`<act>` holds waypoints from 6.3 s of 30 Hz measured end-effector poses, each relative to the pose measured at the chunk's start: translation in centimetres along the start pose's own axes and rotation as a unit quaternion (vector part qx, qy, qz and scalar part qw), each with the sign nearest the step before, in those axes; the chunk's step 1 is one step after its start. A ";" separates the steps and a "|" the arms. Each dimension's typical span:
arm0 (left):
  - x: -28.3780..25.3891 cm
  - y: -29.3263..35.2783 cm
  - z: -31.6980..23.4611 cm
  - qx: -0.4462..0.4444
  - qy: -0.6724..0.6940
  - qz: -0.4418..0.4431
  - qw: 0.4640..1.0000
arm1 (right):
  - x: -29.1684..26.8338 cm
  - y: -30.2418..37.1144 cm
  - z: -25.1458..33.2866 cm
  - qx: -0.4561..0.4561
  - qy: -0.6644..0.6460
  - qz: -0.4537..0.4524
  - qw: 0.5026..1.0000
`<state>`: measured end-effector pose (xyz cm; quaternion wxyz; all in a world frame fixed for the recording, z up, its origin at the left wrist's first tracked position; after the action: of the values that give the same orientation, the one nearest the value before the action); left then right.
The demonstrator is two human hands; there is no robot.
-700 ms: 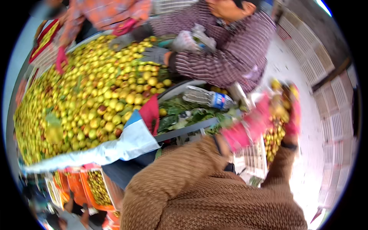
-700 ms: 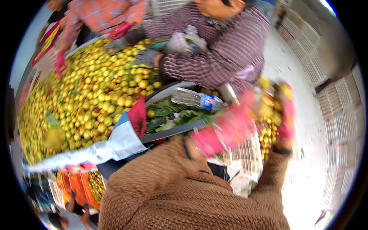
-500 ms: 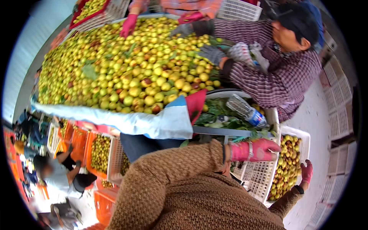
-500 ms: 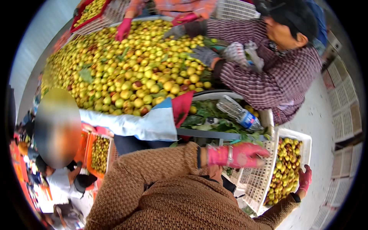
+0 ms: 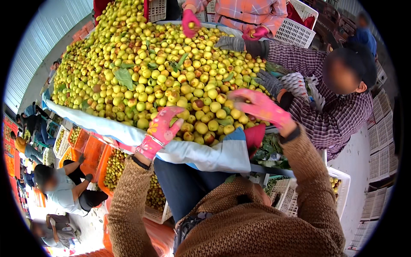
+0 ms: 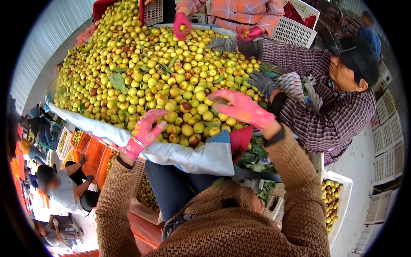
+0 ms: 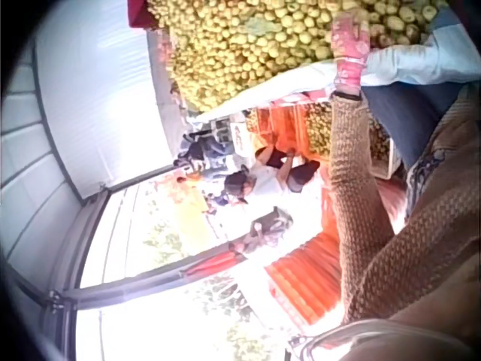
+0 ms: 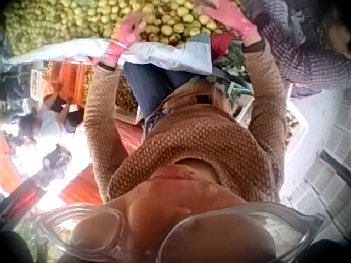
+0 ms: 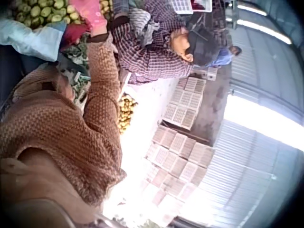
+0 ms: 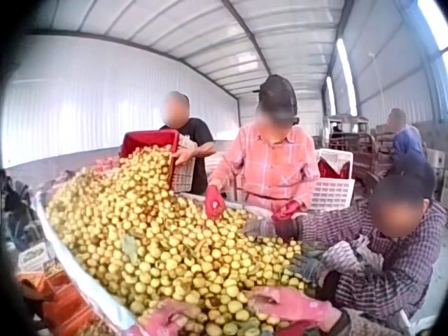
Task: The person sorts green apples on a large table, picking them up and placing them into a white crate. They wear pink gloves and work alongside other people in a busy market setting.
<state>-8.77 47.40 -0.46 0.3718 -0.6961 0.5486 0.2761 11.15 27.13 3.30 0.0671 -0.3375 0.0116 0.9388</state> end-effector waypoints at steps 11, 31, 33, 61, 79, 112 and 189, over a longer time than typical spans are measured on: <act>-1.3 -3.1 8.1 -0.100 -0.304 0.006 0.948 | 1.9 -23.2 -10.8 0.195 0.184 -0.012 0.963; -1.6 -3.0 8.3 -0.092 -0.273 -0.011 0.958 | 3.3 -24.4 -6.0 0.067 -0.112 0.109 0.985; -1.8 -2.9 8.4 -0.097 -0.265 -0.015 0.959 | 2.7 -27.2 -4.3 -0.019 -0.050 0.030 0.998; -2.5 -3.3 7.2 -0.086 -0.363 -0.057 0.926 | 8.0 -26.5 -3.1 0.108 0.182 0.238 0.948; -2.0 -3.1 6.8 -0.081 -0.425 -0.039 0.901 | 5.8 -8.9 -8.1 -0.088 -0.828 0.002 0.554; -2.0 -3.4 4.7 -0.014 -0.382 -0.078 0.921 | -0.2 -21.8 -5.6 0.117 0.371 -0.021 0.921; -1.3 -18.8 7.4 -0.106 -0.308 0.262 0.908 | -3.4 -20.0 -9.3 0.268 0.099 0.133 0.949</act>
<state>9.26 56.47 0.42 0.3605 -0.4431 0.5364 0.6212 22.32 45.90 -1.27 0.0284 -0.3937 0.3145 0.8633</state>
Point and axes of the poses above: each hand's wrist, its own y-axis away from the middle knuckle, its own x-axis out of the palm, z = x × y, the point moved 5 cm from there along -y, towards the middle knuckle, and after that the axes turned 12 degrees about z, right-handed, at the moved point
